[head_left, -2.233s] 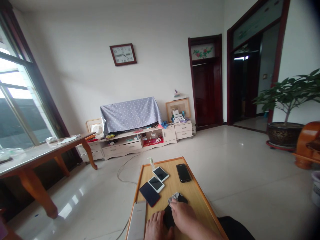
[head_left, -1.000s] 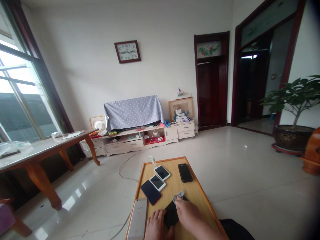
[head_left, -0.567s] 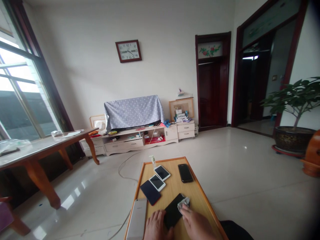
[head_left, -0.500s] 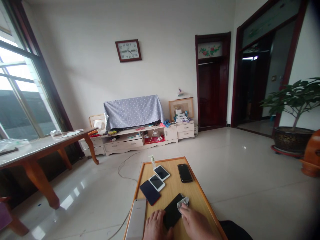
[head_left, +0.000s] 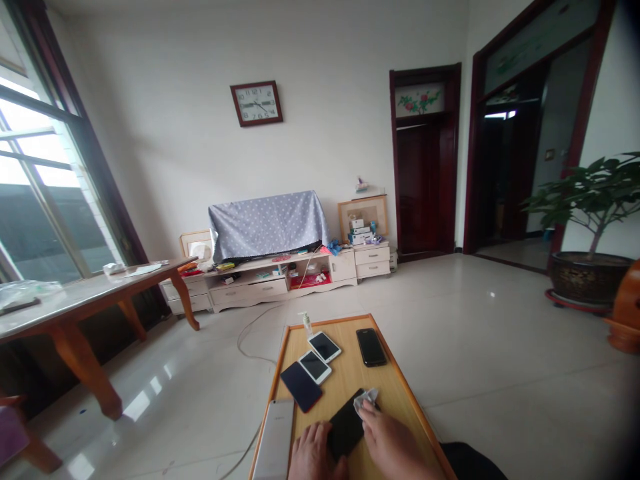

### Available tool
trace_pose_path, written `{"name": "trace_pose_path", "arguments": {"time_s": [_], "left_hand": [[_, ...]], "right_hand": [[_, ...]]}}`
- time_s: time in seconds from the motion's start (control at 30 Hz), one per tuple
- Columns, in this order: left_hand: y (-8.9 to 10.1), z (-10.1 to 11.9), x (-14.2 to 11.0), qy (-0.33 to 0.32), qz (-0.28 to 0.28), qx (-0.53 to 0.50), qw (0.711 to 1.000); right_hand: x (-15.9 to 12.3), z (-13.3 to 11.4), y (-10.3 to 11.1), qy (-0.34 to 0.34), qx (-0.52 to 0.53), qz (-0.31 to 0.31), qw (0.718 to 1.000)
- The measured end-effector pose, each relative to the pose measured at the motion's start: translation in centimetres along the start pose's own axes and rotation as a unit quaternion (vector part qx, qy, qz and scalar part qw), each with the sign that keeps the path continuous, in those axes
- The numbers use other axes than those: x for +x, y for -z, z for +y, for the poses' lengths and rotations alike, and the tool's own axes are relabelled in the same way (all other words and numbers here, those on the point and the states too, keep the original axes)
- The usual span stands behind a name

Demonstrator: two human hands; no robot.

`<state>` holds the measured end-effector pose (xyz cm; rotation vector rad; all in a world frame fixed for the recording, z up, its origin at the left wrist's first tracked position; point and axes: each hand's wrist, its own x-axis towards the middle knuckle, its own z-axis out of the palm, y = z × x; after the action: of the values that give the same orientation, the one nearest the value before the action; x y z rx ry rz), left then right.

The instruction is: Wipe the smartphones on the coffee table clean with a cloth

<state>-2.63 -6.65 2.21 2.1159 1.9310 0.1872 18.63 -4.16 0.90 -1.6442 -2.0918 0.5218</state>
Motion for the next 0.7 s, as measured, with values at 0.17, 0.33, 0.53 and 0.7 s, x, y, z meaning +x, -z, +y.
{"name": "trace_pose_path", "arguments": {"time_s": [0.17,0.33,0.53,0.7], "left_hand": [[0.1,0.1,0.0,0.003,0.008,-0.008,1.000],[0.2,-0.2,0.4,0.002,-0.022,-0.005,1.000],[0.7,-0.4,0.7,0.015,-0.048,-0.013,0.999],[1.0,-0.5,0.7,0.039,-0.056,-0.014,0.998]], "right_hand": [[-1.6,1.2,0.9,0.005,0.006,0.002,1.000],[1.3,0.1,1.2,-0.039,-0.015,0.014,0.999],[2.1,-4.5,-0.4,0.018,-0.005,-0.030,0.999],[0.9,-6.3,-1.2,0.083,0.036,-0.121,0.989]]}}
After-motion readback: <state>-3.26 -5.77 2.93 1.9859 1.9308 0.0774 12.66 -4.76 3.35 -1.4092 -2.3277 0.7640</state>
